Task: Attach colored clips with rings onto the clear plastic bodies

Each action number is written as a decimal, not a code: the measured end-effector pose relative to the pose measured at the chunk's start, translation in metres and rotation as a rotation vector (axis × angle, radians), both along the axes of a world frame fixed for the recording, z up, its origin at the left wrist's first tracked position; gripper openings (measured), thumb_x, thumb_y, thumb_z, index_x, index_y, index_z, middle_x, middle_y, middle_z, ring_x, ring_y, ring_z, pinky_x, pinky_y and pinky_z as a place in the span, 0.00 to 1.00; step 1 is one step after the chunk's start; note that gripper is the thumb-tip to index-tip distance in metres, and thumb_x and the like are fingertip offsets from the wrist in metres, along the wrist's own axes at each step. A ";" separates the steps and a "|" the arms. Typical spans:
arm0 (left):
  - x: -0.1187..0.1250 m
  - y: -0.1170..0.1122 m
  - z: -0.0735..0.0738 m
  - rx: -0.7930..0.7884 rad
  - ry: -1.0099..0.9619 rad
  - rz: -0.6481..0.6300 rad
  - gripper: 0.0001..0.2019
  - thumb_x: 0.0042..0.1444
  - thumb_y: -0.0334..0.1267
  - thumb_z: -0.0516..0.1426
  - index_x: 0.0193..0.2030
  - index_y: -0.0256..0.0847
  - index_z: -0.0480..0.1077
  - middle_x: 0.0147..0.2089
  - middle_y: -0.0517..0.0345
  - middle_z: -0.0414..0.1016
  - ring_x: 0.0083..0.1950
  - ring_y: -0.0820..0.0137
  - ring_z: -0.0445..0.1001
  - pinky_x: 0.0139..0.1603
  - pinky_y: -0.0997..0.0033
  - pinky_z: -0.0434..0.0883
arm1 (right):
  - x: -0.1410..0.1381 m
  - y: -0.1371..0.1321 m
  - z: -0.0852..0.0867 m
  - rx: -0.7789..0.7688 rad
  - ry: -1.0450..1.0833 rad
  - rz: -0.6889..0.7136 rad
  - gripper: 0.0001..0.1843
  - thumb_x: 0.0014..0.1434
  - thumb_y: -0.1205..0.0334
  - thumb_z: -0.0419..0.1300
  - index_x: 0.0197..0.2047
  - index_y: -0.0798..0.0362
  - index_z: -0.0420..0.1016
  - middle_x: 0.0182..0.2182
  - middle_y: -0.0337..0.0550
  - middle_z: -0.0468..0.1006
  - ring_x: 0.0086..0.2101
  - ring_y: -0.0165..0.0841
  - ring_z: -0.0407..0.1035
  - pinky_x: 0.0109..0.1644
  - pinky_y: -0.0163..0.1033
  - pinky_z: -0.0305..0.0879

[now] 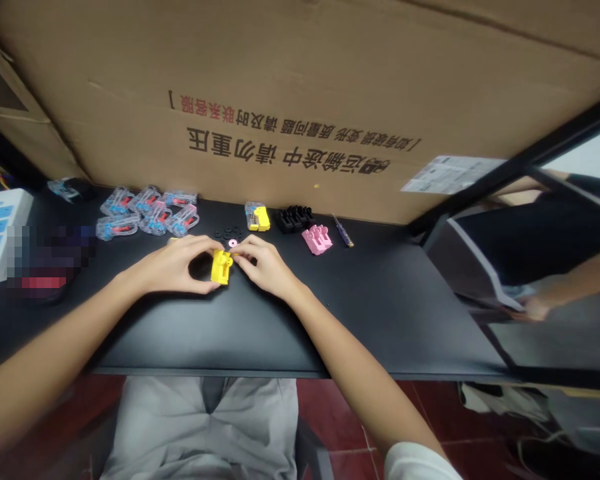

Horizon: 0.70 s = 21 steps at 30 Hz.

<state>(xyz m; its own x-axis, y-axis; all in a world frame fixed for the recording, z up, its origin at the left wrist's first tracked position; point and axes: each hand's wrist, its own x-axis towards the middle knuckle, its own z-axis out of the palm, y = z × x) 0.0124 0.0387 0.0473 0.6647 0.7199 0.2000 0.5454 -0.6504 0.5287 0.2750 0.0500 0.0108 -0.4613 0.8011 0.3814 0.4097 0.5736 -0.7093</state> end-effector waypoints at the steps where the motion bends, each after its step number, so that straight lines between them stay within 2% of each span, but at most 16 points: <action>1: 0.001 -0.001 0.001 -0.015 -0.012 -0.004 0.26 0.58 0.50 0.67 0.61 0.46 0.73 0.58 0.51 0.82 0.59 0.53 0.79 0.61 0.55 0.74 | 0.000 -0.002 0.002 -0.042 0.012 0.011 0.12 0.72 0.53 0.64 0.49 0.46 0.88 0.43 0.47 0.83 0.38 0.38 0.78 0.45 0.46 0.77; 5: 0.003 -0.001 -0.002 -0.004 0.074 0.013 0.29 0.56 0.50 0.68 0.63 0.46 0.73 0.60 0.49 0.82 0.62 0.48 0.79 0.62 0.51 0.74 | 0.002 -0.008 0.008 -0.196 0.083 0.029 0.12 0.69 0.50 0.68 0.48 0.46 0.88 0.42 0.46 0.84 0.36 0.37 0.78 0.41 0.44 0.76; 8: 0.003 0.001 -0.005 0.049 0.144 0.009 0.33 0.56 0.49 0.68 0.67 0.45 0.72 0.68 0.44 0.77 0.70 0.45 0.73 0.68 0.47 0.69 | 0.002 -0.009 0.010 -0.224 0.114 0.026 0.14 0.68 0.47 0.69 0.47 0.47 0.88 0.43 0.47 0.84 0.36 0.38 0.78 0.41 0.45 0.76; 10: 0.003 0.002 -0.007 0.067 0.157 -0.021 0.32 0.60 0.50 0.67 0.69 0.45 0.72 0.71 0.44 0.74 0.72 0.46 0.69 0.70 0.47 0.67 | 0.001 -0.010 0.011 -0.248 0.134 0.030 0.15 0.68 0.45 0.69 0.46 0.46 0.88 0.43 0.47 0.84 0.37 0.38 0.78 0.42 0.45 0.76; 13: 0.003 0.003 -0.007 0.080 0.176 -0.057 0.26 0.65 0.52 0.64 0.67 0.48 0.74 0.65 0.49 0.77 0.65 0.51 0.73 0.64 0.52 0.69 | -0.002 -0.011 0.012 -0.263 0.147 0.047 0.15 0.68 0.44 0.69 0.47 0.46 0.88 0.43 0.47 0.84 0.39 0.40 0.79 0.46 0.48 0.77; 15: 0.003 0.003 -0.005 0.088 0.209 -0.057 0.25 0.66 0.54 0.63 0.67 0.49 0.75 0.61 0.50 0.77 0.59 0.53 0.74 0.58 0.54 0.69 | -0.004 -0.012 0.012 -0.210 0.136 0.036 0.14 0.68 0.46 0.69 0.46 0.46 0.88 0.42 0.47 0.85 0.43 0.42 0.79 0.51 0.51 0.76; 18: 0.001 0.002 -0.003 0.102 0.254 -0.043 0.32 0.66 0.54 0.63 0.73 0.45 0.69 0.62 0.47 0.77 0.58 0.52 0.74 0.57 0.54 0.69 | -0.006 -0.012 0.012 -0.144 0.140 0.025 0.11 0.68 0.49 0.69 0.46 0.45 0.88 0.44 0.47 0.86 0.50 0.44 0.79 0.60 0.55 0.73; 21: -0.002 0.002 -0.001 0.148 0.241 -0.022 0.36 0.64 0.53 0.64 0.75 0.42 0.65 0.62 0.45 0.77 0.59 0.51 0.75 0.58 0.54 0.68 | -0.005 -0.011 0.012 -0.149 0.135 0.045 0.10 0.70 0.51 0.68 0.46 0.46 0.87 0.47 0.47 0.87 0.50 0.43 0.80 0.60 0.53 0.74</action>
<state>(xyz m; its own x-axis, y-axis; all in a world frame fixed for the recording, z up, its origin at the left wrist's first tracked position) 0.0100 0.0406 0.0460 0.7210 0.6795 0.1357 0.6288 -0.7239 0.2840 0.2705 0.0388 0.0231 -0.4506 0.8332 0.3205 0.2820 0.4735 -0.8344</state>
